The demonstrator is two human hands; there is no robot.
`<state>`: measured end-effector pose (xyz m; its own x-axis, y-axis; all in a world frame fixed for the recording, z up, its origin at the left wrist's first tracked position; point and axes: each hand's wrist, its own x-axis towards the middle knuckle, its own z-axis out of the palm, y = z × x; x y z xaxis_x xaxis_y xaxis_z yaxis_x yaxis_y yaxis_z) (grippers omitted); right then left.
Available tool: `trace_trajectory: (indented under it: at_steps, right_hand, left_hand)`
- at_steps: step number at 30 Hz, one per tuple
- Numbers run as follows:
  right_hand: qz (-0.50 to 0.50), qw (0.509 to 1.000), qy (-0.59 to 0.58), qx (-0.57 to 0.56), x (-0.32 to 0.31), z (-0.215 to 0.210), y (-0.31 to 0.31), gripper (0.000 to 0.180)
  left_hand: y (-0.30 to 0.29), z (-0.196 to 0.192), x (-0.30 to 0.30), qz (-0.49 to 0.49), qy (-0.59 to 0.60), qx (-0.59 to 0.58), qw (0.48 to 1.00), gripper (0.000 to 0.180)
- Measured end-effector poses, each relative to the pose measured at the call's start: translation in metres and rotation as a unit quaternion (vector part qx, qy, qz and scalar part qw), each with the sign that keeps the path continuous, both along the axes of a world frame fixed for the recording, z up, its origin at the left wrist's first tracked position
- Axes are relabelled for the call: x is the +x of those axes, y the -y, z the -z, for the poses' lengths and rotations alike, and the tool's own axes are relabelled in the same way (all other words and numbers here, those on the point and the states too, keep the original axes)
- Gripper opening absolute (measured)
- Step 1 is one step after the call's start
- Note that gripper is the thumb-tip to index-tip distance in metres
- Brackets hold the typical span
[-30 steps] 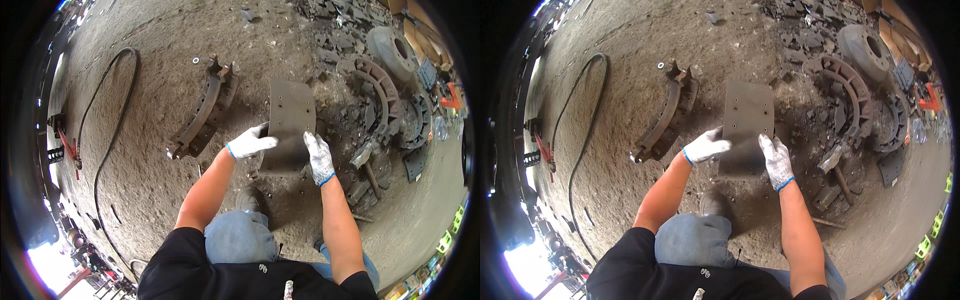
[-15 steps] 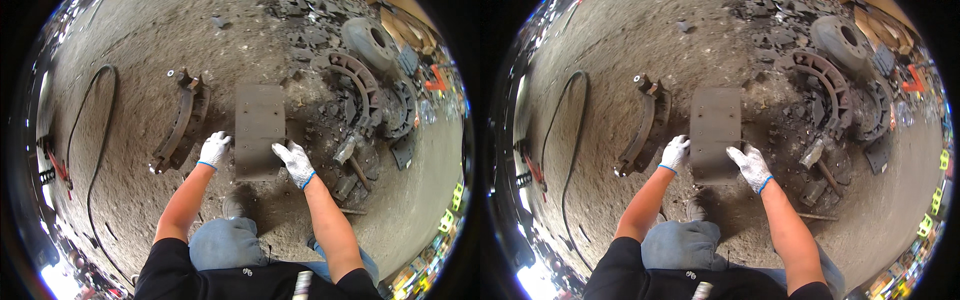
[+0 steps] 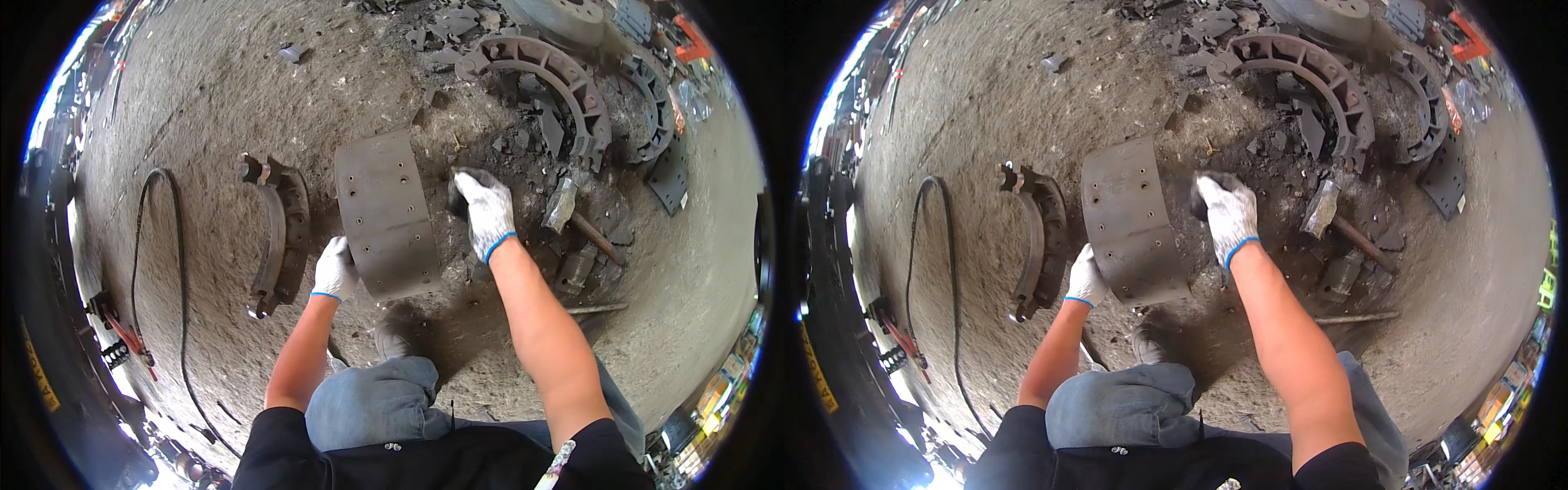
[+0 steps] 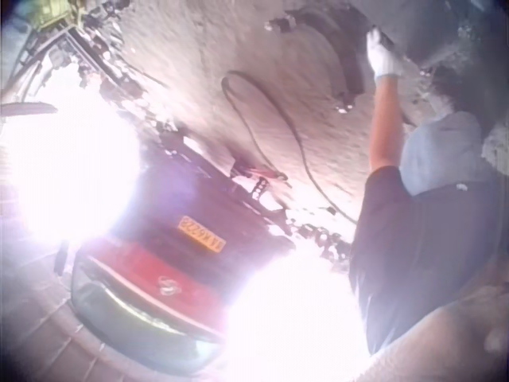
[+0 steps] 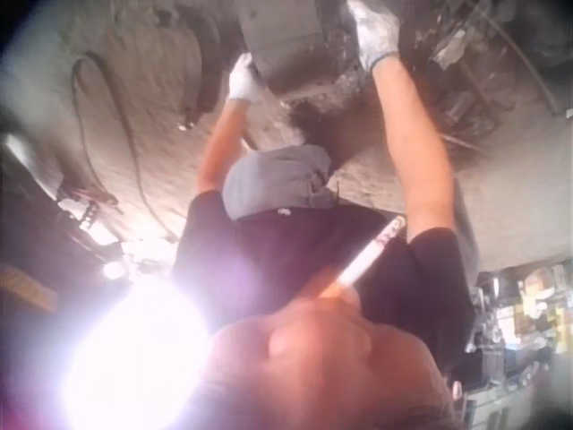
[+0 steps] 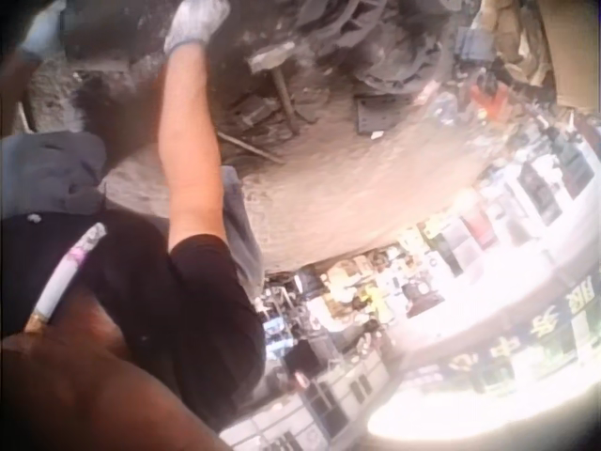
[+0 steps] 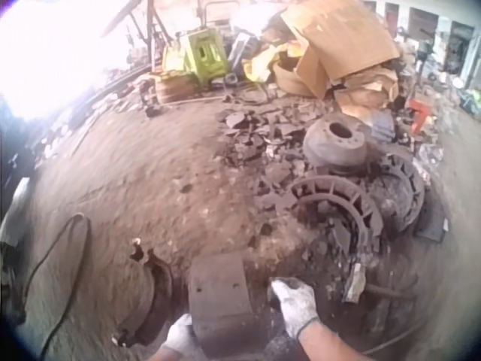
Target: The person kneels on the floor and uses a hammer to repeatedly strike a metal plate, likely to remove rust or deformations. The person repositions the plate and continues hammering different areas.
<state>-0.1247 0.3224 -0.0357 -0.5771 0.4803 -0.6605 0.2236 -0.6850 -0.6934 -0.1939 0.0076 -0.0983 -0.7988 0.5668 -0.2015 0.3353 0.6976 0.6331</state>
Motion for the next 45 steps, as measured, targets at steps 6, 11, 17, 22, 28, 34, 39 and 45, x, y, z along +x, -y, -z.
trace_trajectory:
  at_steps: [6,11,17,22,28,34,39,45]
  right_hand:
    - [-0.232,0.937,-0.082,0.247,-0.047,-0.009,0.010,0.041]
    - [-0.423,0.831,-0.016,0.361,0.009,-0.035,-0.021,0.043]
    - [-0.398,0.599,0.331,0.611,0.130,-0.021,-0.160,0.056]
    - [-0.463,0.569,0.427,0.529,0.215,0.016,-0.193,0.067]
    - [-0.528,0.532,0.472,0.463,0.189,0.004,-0.195,0.060]
    - [-0.270,0.926,0.263,0.002,0.191,-0.005,-0.154,0.031]
    - [0.081,0.968,0.024,-0.237,0.167,0.044,-0.109,0.017]
    - [-0.206,0.976,0.070,0.028,0.085,-0.066,-0.070,0.028]
  left_hand:
    - [-0.015,-0.053,-0.003,-0.312,0.123,0.192,0.922,0.034]
    - [-0.031,-0.116,-0.034,-0.242,0.064,0.254,0.934,0.026]
    - [-0.092,-0.170,-0.091,-0.120,0.172,0.314,0.926,0.028]
    - [-0.145,-0.131,-0.116,-0.038,0.070,0.225,0.971,0.031]
    - [-0.161,-0.106,-0.108,-0.013,-0.015,0.186,0.982,0.027]
    - [-0.158,-0.109,-0.105,-0.013,-0.026,0.174,0.984,0.024]
    - [-0.167,-0.109,-0.102,0.024,-0.042,0.133,0.990,0.026]
    - [-0.153,-0.102,-0.100,0.063,-0.109,0.177,0.976,0.026]
